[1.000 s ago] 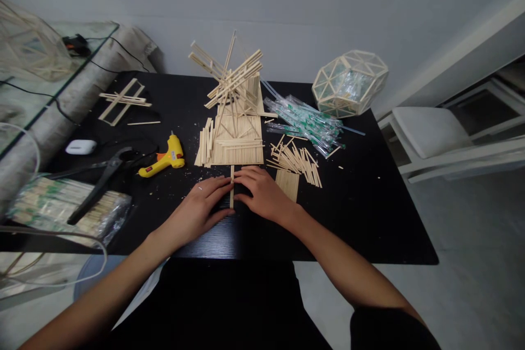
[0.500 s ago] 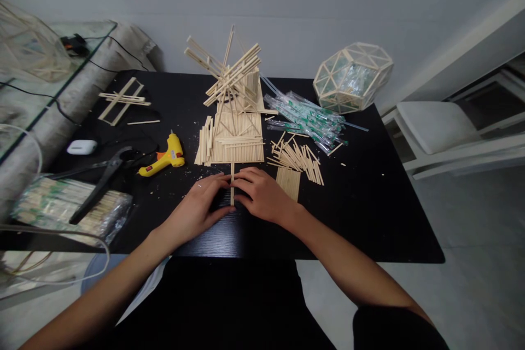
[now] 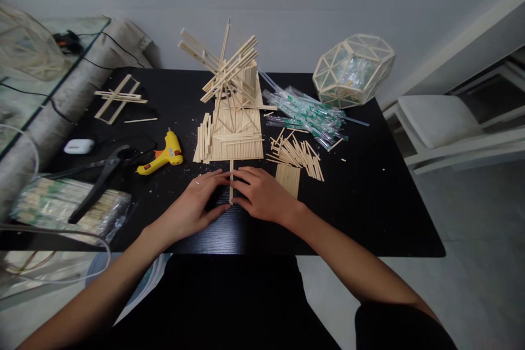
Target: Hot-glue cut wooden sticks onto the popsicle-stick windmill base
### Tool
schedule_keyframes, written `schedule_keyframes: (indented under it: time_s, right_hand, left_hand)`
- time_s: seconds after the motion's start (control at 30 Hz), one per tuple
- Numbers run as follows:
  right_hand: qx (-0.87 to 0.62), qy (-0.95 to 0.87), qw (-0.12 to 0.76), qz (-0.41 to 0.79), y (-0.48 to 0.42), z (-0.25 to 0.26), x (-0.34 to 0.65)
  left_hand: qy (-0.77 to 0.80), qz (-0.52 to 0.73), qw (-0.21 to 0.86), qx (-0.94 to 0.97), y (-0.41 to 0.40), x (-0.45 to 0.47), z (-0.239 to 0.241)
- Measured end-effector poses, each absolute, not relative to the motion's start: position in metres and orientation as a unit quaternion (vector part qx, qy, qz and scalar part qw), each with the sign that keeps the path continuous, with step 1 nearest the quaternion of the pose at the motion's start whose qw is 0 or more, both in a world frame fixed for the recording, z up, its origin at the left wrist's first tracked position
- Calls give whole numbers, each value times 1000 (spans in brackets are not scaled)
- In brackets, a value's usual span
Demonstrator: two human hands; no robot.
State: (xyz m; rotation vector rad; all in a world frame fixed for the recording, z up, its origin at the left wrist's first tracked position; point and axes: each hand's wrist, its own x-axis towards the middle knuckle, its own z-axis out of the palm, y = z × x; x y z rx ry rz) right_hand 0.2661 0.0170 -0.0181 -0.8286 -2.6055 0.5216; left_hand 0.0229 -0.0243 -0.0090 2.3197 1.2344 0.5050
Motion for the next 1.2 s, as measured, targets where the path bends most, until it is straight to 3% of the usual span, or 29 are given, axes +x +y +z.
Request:
schedule_keyframes:
  time_s: [0.83, 1.0, 1.2]
  right_hand:
    - [-293, -924, 164, 182, 15, -14, 266]
    - [-297, -921, 172, 185, 14, -15, 266]
    - [-303, -921, 165, 183, 14, -14, 266]
  left_hand:
    - [462, 226, 236, 825, -20, 8, -8]
    - [630, 250, 121, 726, -3, -35, 13]
    - [703, 89, 19, 705, 20, -74, 9]
